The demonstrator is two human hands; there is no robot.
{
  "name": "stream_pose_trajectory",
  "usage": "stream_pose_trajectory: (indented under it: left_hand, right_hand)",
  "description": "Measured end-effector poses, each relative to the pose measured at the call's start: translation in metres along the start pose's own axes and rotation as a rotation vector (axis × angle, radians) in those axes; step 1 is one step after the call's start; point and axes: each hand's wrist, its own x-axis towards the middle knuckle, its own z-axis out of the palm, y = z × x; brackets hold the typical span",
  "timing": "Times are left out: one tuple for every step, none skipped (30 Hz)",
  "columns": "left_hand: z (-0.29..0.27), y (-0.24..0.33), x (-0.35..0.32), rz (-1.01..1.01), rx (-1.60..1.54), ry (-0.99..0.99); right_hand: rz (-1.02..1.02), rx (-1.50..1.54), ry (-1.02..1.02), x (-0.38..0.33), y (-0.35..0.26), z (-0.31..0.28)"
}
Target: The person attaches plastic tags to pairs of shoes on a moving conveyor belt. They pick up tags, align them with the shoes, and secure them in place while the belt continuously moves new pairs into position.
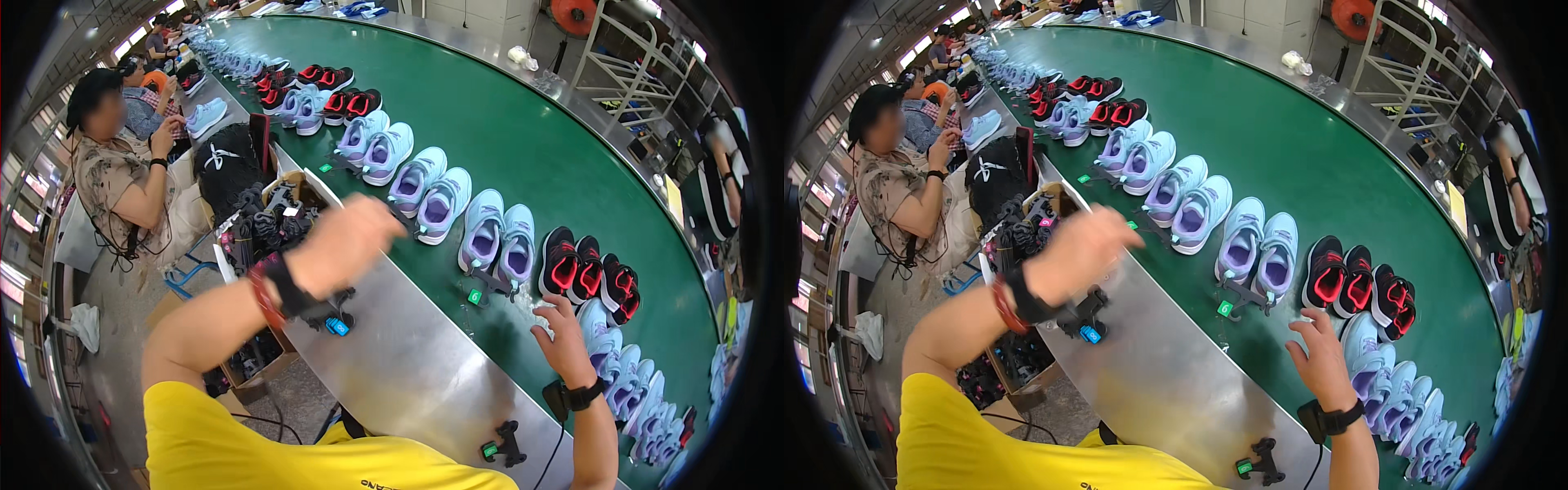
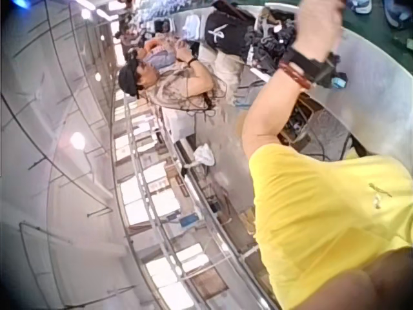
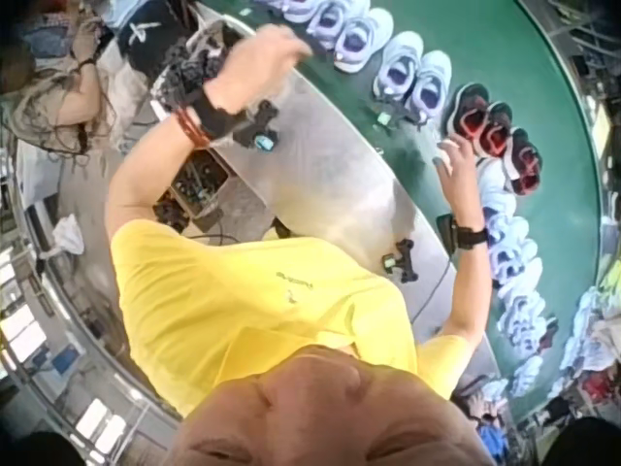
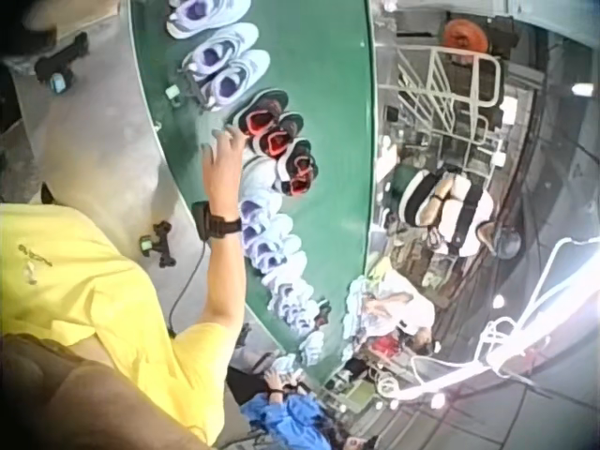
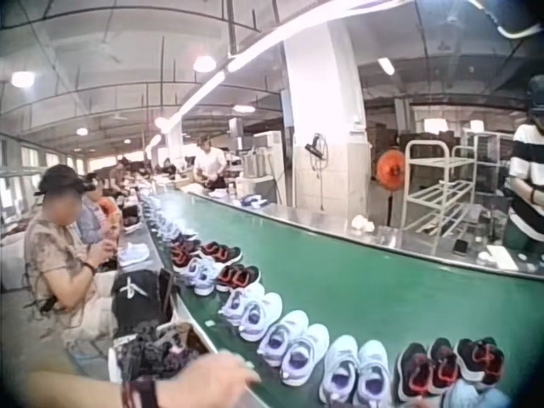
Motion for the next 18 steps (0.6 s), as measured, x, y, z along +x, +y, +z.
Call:
stream_pose_trajectory:
  left_hand:
    - [-0.008, -0.032, -0.005, -0.122, -0.040, 0.053]
    - [-0.025, -0.056, -0.010, -0.269, 0.018, 0.058]
    - [-0.048, -0.074, -0.015, -0.373, 0.033, -0.004]
    - [-0.064, -0.096, -0.027, -0.488, 0.016, 0.009]
    - [-0.079, -0.111, -0.036, -0.568, 0.054, -0.015]
    - [-0.086, -0.121, -0.042, -0.609, 0.008, -0.055]
    - [-0.086, -0.125, -0.047, -0.653, -0.052, -0.099]
    - [-0.084, -0.127, -0.047, -0.635, -0.032, -0.167]
    - [-0.076, -0.123, -0.050, -0.625, -0.025, -0.250]
    - [-0.070, -0.119, -0.051, -0.555, 0.032, -0.310]
    - [-0.064, -0.113, -0.051, -0.626, 0.061, -0.350]
    - [-0.055, -0.115, -0.059, -0.614, 0.137, -0.399]
    - [-0.050, -0.119, -0.062, -0.589, 0.226, -0.434]
    - [-0.044, -0.123, -0.065, -0.616, 0.273, -0.443]
    - [-0.040, -0.125, -0.068, -0.645, 0.320, -0.451]
    - [-0.035, -0.120, -0.063, -0.674, 0.370, -0.498]
    - [-0.032, -0.117, -0.058, -0.713, 0.339, -0.521]
    - [-0.030, -0.114, -0.054, -0.753, 0.308, -0.544]
  right_hand:
    - [-0.002, -0.013, 0.017, -0.010, 0.005, -0.004]
    - [-0.013, -0.012, 0.036, -0.017, 0.006, -0.010]
    - [0.013, 0.019, 0.028, -0.021, 0.005, -0.013]
    - [0.032, 0.056, 0.017, -0.024, 0.002, -0.015]
    - [0.054, 0.089, 0.006, -0.026, -0.001, -0.016]
    - [0.036, 0.096, 0.023, -0.029, -0.002, -0.016]
    - [0.029, 0.097, -0.003, -0.032, -0.004, -0.017]
    - [0.023, 0.098, -0.027, -0.033, -0.005, -0.019]
    - [0.029, 0.100, -0.070, -0.037, -0.006, -0.018]
    - [0.059, 0.105, -0.088, -0.037, -0.012, -0.018]
    - [0.023, 0.097, -0.096, -0.037, -0.010, -0.015]
    - [0.028, 0.109, -0.124, -0.037, -0.013, -0.013]
    - [0.025, 0.123, -0.132, -0.036, -0.017, -0.011]
    - [0.038, 0.116, -0.150, -0.037, -0.021, -0.012]
    - [0.051, 0.110, -0.169, -0.040, -0.024, -0.014]
    - [0.073, 0.096, -0.188, -0.043, -0.026, -0.016]
    - [0.088, 0.105, -0.192, -0.046, -0.026, -0.016]
    - [0.102, 0.114, -0.196, -0.048, -0.026, -0.016]
